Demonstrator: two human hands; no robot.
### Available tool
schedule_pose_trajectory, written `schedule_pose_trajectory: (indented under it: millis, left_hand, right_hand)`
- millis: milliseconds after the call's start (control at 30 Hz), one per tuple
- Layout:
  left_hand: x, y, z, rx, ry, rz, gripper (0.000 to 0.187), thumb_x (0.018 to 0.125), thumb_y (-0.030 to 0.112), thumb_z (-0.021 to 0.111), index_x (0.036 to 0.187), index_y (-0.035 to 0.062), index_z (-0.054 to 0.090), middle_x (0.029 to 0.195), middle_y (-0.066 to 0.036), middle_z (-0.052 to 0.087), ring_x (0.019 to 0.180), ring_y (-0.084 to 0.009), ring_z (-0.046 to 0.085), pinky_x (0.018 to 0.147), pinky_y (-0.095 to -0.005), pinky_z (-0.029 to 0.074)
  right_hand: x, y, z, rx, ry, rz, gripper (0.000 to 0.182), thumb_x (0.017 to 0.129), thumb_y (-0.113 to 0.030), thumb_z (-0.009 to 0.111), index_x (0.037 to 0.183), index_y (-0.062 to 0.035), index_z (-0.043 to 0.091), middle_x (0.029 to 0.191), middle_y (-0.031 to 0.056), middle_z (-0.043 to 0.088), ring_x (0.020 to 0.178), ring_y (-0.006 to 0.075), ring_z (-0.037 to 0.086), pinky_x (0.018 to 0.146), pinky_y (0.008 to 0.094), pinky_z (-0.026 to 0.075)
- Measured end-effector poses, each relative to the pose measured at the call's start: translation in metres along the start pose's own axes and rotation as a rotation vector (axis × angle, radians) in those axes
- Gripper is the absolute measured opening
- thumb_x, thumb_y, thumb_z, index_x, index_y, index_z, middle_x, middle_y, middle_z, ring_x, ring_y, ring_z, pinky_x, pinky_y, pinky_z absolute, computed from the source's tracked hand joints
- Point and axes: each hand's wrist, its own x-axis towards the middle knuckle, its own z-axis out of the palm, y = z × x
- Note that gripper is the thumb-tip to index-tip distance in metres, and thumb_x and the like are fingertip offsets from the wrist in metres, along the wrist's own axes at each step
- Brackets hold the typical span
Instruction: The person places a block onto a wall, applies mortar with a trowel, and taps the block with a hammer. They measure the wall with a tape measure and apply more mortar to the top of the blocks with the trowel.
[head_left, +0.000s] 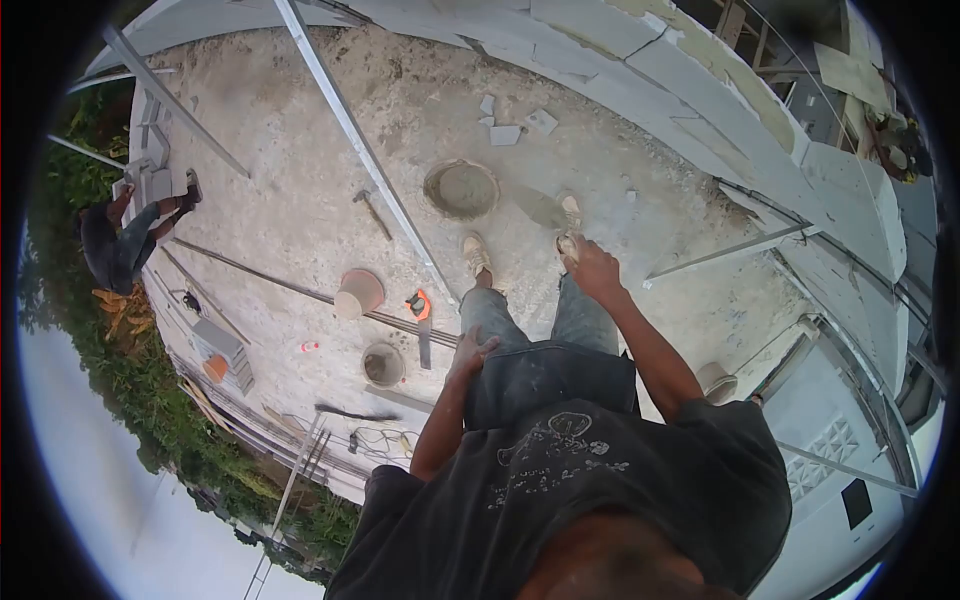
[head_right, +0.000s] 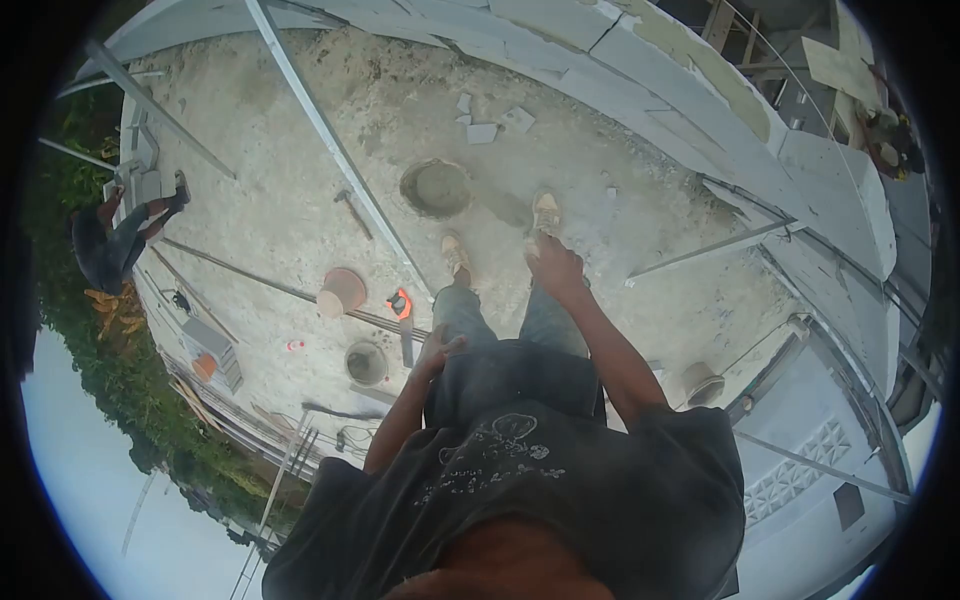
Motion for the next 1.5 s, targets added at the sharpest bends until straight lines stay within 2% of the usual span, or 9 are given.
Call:
schedule_pose_trajectory:
  millis: [167,367,500,600,833,1033,1300,1367,1500]
  left_hand:
    - [0.01,-0.042,0.029,0.051,-0.019,-0.317,0.098,0.081,0.053,0.072,0.156,0.0132,0.022,0.154,-0.028,0.026,0.133,-0.0479,0.041,0.106,-0.0539,0.04]
    - [0.065,-0.115,0.043,-0.146,0.21,-0.407,0.094,0.08,0.047,0.073,0.155,0.0175,0.025,0.149,-0.027,0.032,0.128,-0.0483,0.043,0.105,-0.0552,0.039]
    - [0.062,-0.142,0.05,-0.275,0.231,-0.447,0.094,0.079,0.045,0.075,0.154,0.0156,0.027,0.147,-0.029,0.034,0.132,-0.0477,0.04,0.106,-0.0553,0.037]
    - [0.061,-0.158,0.057,-0.344,0.279,-0.408,0.093,0.078,0.044,0.076,0.153,0.0157,0.029,0.146,-0.03,0.034,0.134,-0.048,0.038,0.107,-0.0549,0.036]
    - [0.058,-0.171,0.045,-0.347,0.303,-0.418,0.092,0.078,0.042,0.077,0.152,0.014,0.03,0.146,-0.026,0.036,0.133,-0.0463,0.039,0.106,-0.0554,0.037]
    - [0.059,-0.172,0.04,-0.383,0.281,-0.411,0.093,0.078,0.045,0.077,0.153,0.0158,0.029,0.146,-0.028,0.036,0.133,-0.0473,0.039,0.107,-0.0543,0.037]
    - [0.06,-0.15,0.008,-0.281,0.214,-0.348,0.093,0.08,0.05,0.073,0.154,0.0155,0.028,0.147,-0.029,0.034,0.133,-0.0468,0.04,0.106,-0.0551,0.038]
    - [0.062,-0.161,0.001,-0.313,0.206,-0.215,0.093,0.082,0.049,0.072,0.154,0.0124,0.026,0.144,-0.029,0.038,0.131,-0.0448,0.044,0.104,-0.052,0.041]
    - [0.069,-0.177,-0.047,-0.548,0.077,0.119,0.09,0.087,0.042,0.073,0.154,0.0057,0.025,0.13,-0.027,0.053,0.113,-0.0355,0.059,0.09,-0.0416,0.05]
  right_hand:
    - [0.15,-0.036,0.173,-0.498,-0.052,-0.256,0.032,0.088,-0.022,0.063,0.114,-0.0053,0.058,0.091,0.0159,0.065,0.079,0.0311,0.07,0.064,0.0449,0.056]
    - [0.316,-0.049,0.358,-0.786,0.15,-0.329,0.025,0.083,-0.012,0.063,0.108,-0.009,0.061,0.087,0.0125,0.065,0.074,0.0285,0.069,0.061,0.041,0.055]
    - [0.343,-0.031,0.413,-0.866,0.005,-0.451,0.022,0.086,-0.012,0.06,0.108,-0.0087,0.061,0.088,0.0132,0.066,0.077,0.0302,0.07,0.061,0.044,0.055]
    - [0.325,-0.037,0.429,-0.774,-0.194,-0.318,0.032,0.087,-0.018,0.063,0.117,-0.0087,0.061,0.093,0.0145,0.068,0.088,0.0303,0.07,0.07,0.0449,0.056]
    - [0.327,0.015,0.406,-0.518,-0.265,-0.141,0.056,0.083,-0.049,0.07,0.127,-0.0157,0.058,0.097,0.0172,0.07,0.097,0.0366,0.068,0.086,0.0501,0.052]
    - [0.289,0.047,0.346,-0.468,-0.222,-0.197,0.054,0.08,-0.053,0.072,0.114,-0.0122,0.063,0.092,0.0127,0.072,0.092,0.0338,0.069,0.081,0.0496,0.052]
    - [0.149,-0.008,0.26,-0.032,-0.043,-0.083,0.043,0.078,-0.043,0.078,0.099,-0.0082,0.065,0.083,0.0159,0.069,0.081,0.0364,0.068,0.072,0.0453,0.054]
    - [0.097,-0.034,0.219,0.104,0.099,-0.135,0.041,0.078,-0.04,0.079,0.097,-0.0067,0.064,0.082,0.0163,0.068,0.079,0.0348,0.069,0.071,0.0428,0.053]
    - [-0.009,-0.099,0.085,0.355,0.158,0.035,0.038,0.08,-0.033,0.08,0.098,-0.0044,0.061,0.082,0.0138,0.066,0.077,0.0264,0.065,0.07,0.0376,0.051]
